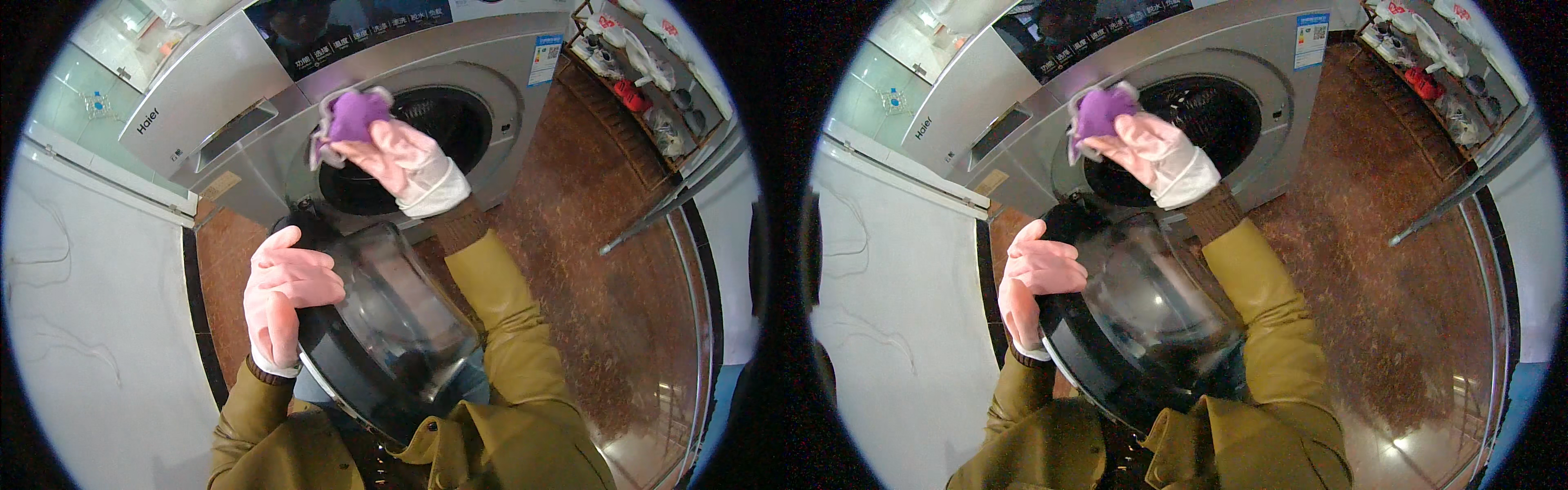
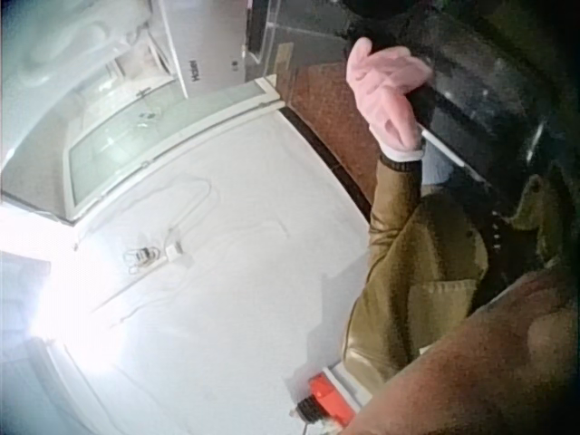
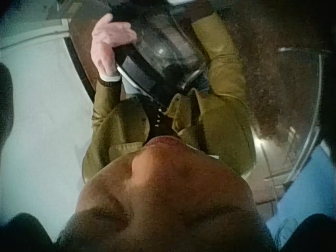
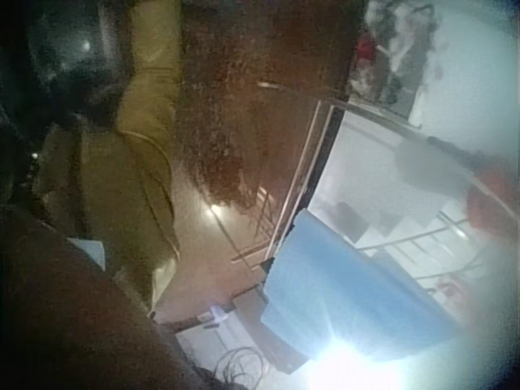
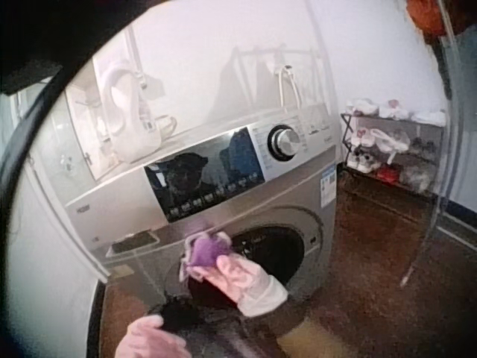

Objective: The person rinses a purple cloth under a sink faucet, then wipes the top and front of a washing machine with the cloth. They briefly pick up a pipe from the floor and return it, then continue wiping the washing machine door and control panel.

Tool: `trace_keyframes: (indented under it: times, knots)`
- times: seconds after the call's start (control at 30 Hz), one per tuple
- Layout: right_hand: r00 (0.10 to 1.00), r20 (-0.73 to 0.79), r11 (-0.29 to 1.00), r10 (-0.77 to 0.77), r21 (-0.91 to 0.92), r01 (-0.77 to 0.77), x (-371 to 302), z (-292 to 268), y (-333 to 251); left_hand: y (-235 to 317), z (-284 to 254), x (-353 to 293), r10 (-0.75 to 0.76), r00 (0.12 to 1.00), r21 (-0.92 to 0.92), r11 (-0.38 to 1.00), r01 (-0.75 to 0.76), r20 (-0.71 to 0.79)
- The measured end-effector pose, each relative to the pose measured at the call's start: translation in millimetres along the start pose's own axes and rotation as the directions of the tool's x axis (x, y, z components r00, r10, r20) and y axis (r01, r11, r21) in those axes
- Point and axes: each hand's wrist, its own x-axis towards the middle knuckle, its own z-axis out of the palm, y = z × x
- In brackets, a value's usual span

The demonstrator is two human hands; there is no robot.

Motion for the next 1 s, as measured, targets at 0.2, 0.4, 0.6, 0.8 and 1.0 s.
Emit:
trace_keyframes:
  times: [0.2, 0.4, 0.6, 0.8, 1.0]
  knots:
    - [0.984, 0.018, 0.763, 0.177, -0.634, -0.126, 11, -11, 63, -13, -6, 7, 0.216, 0.971, 0.228, 0.945, -0.235, 0.106]
    - [0.817, -0.087, 0.351, 0.570, -0.873, -0.338, 39, -36, 94, -14, -1, 6, 0.227, 0.971, 0.224, 0.945, -0.239, 0.081]
    - [0.895, -0.119, -0.070, 0.430, -0.993, -0.098, 29, -16, 59, -8, -2, 10, 0.248, 0.965, 0.231, 0.937, -0.261, 0.084]
    - [0.950, -0.304, -0.299, 0.068, -0.915, -0.271, -30, -102, -33, -9, -2, 9, 0.255, 0.964, 0.239, 0.934, -0.266, 0.076]
    - [0.871, -0.484, -0.685, -0.079, -0.608, -0.400, -75, -237, 1, -8, -8, 7, 0.200, 0.970, 0.274, 0.933, -0.231, 0.139]
